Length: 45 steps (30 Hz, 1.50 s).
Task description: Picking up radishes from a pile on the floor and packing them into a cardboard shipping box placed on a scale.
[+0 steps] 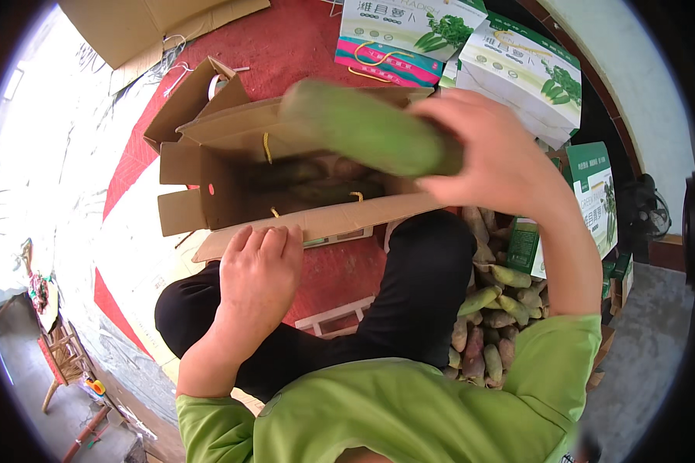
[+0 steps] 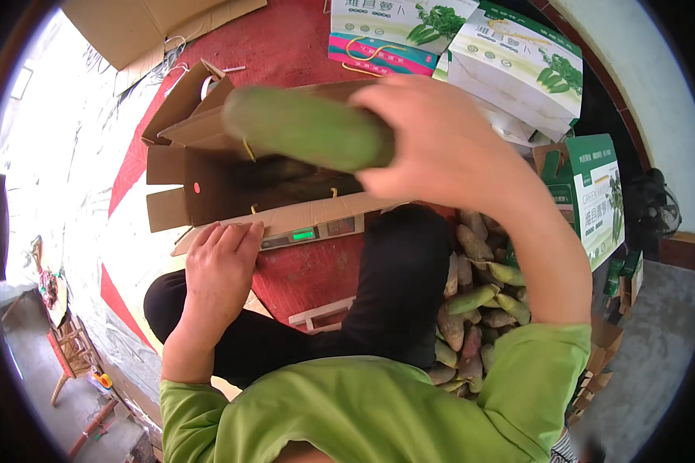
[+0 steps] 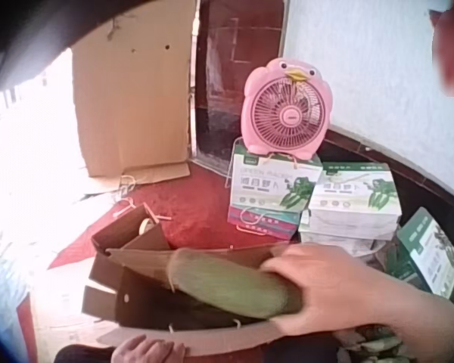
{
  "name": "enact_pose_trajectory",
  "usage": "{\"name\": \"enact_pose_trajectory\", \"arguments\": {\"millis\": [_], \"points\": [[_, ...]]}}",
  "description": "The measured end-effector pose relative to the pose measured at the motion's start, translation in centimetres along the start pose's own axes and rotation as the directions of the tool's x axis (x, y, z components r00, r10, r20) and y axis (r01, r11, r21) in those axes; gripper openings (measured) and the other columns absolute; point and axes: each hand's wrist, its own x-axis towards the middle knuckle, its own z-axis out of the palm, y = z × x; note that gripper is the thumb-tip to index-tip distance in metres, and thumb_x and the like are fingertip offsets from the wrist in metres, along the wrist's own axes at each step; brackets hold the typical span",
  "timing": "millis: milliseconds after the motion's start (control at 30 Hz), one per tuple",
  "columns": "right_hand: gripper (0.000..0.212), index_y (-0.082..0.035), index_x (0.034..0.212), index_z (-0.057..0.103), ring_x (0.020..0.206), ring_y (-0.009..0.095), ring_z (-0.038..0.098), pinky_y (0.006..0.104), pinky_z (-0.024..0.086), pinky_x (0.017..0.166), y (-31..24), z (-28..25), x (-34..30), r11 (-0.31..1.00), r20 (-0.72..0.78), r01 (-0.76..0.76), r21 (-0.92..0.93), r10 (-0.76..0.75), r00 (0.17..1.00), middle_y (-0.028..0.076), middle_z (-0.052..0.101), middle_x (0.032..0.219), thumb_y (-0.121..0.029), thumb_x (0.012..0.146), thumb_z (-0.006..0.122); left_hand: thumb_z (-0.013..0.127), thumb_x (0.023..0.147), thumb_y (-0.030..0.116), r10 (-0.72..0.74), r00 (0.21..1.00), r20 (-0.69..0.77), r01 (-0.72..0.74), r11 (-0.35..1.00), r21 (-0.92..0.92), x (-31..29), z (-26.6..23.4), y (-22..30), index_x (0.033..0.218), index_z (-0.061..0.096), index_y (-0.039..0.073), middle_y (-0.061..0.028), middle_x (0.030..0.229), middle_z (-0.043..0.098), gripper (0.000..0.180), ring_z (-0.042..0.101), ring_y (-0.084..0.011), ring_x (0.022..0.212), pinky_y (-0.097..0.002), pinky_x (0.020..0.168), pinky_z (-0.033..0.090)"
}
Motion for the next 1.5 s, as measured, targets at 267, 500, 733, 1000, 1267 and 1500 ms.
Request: {"name": "enact_pose_trajectory", "arguments": {"millis": [267, 500, 733, 1000, 1267, 1500], "points": [[0.028, 0.0, 0.072, 0.067, 0.076, 0.034, 0.065, 0.0417, 0.052, 0.068, -3.4, 10.6, 9.4, 0.992, 0.543, 0.051, -0.116, 0.02, 0.84, 0.017, 0.066, 0.074, -0.023, 0.058, 0.072, 0.061, 0.072, 0.008, -0.03, 0.999, 0.031, 0.032, 0.997, -0.075, 0.4, -0.3, 0.3, 0.101, 0.064, 0.005, -0.0069, 0.084, 0.06, 0.029, 0.062, -0.0247, 0.083, -0.0406, 0.086, 0.051], [0.058, -0.001, 0.105, 0.065, 0.099, 0.031, 0.063, 0.039, 0.051, 0.084, -3.0, 14.9, 10.5, 0.996, 0.529, 0.044, 0.077, -0.078, 0.845, 0.018, 0.066, 0.104, -0.042, 0.065, 0.076, 0.059, 0.076, 0.009, -0.063, 0.996, 0.059, 0.071, 0.987, -0.147, 0.9, -0.3, -0.2, 0.096, 0.065, 0.006, -0.007, 0.081, 0.059, 0.021, 0.062, -0.0249, 0.081, -0.0385, 0.083, 0.05], [0.046, 0.001, 0.117, 0.06, 0.088, 0.017, 0.065, 0.0286, 0.051, 0.075, 0.6, 3.0, 0.5, 0.841, 0.073, -0.133, 0.524, 0.111, 0.991, 0.011, 0.067, 0.097, -0.027, 0.081, 0.069, 0.062, 0.072, 0.006, -0.136, 0.983, 0.124, 0.148, 0.984, -0.097, 1.6, 0.2, 0.5, 0.096, 0.067, 0.007, -0.0065, 0.082, 0.058, 0.025, 0.061, -0.0249, 0.082, -0.0376, 0.077, 0.049], [0.033, -0.003, 0.115, 0.061, 0.088, 0.012, 0.063, 0.0269, 0.051, 0.074, 11.4, 8.0, -20.9, 0.64, -0.105, -0.655, 0.402, 0.743, 0.661, 0.006, 0.067, 0.097, -0.014, 0.084, 0.067, 0.063, 0.083, 0.013, -0.27, 0.94, 0.207, 0.306, 0.938, -0.165, 2.3, 0.3, 1.1, 0.098, 0.068, 0.007, -0.0083, 0.085, 0.059, 0.017, 0.06, -0.0293, 0.084, -0.0383, 0.075, 0.047], [0.04, -0.014, 0.113, 0.059, 0.108, 0.028, 0.052, 0.042, 0.046, 0.086, 12.7, 25.0, -41.6, 0.512, 0.247, -0.664, -0.545, 0.855, 0.456, 0.007, 0.057, 0.11, -0.008, 0.074, 0.064, 0.065, 0.082, 0.012, -0.232, 0.964, 0.134, 0.255, 0.948, -0.193, 2.5, 1.1, 0.6, 0.096, 0.068, 0.005, -0.009, 0.084, 0.061, 0.016, 0.061, -0.0288, 0.077, -0.0373, 0.07, 0.047], [0.033, -0.016, 0.117, 0.053, 0.114, 0.023, 0.045, 0.0451, 0.04, 0.091, 11.1, 27.9, -44.9, 0.675, 0.499, -0.349, -0.65, 0.725, 0.475, 0.003, 0.05, 0.117, -0.015, 0.084, 0.055, 0.068, 0.074, 0.009, -0.148, 0.986, 0.072, 0.16, 0.969, -0.187, 2.8, 1.3, 1.1, 0.088, 0.067, 0.004, -0.0077, 0.076, 0.057, 0.015, 0.059, -0.0274, 0.076, -0.0374, 0.071, 0.048]]}}
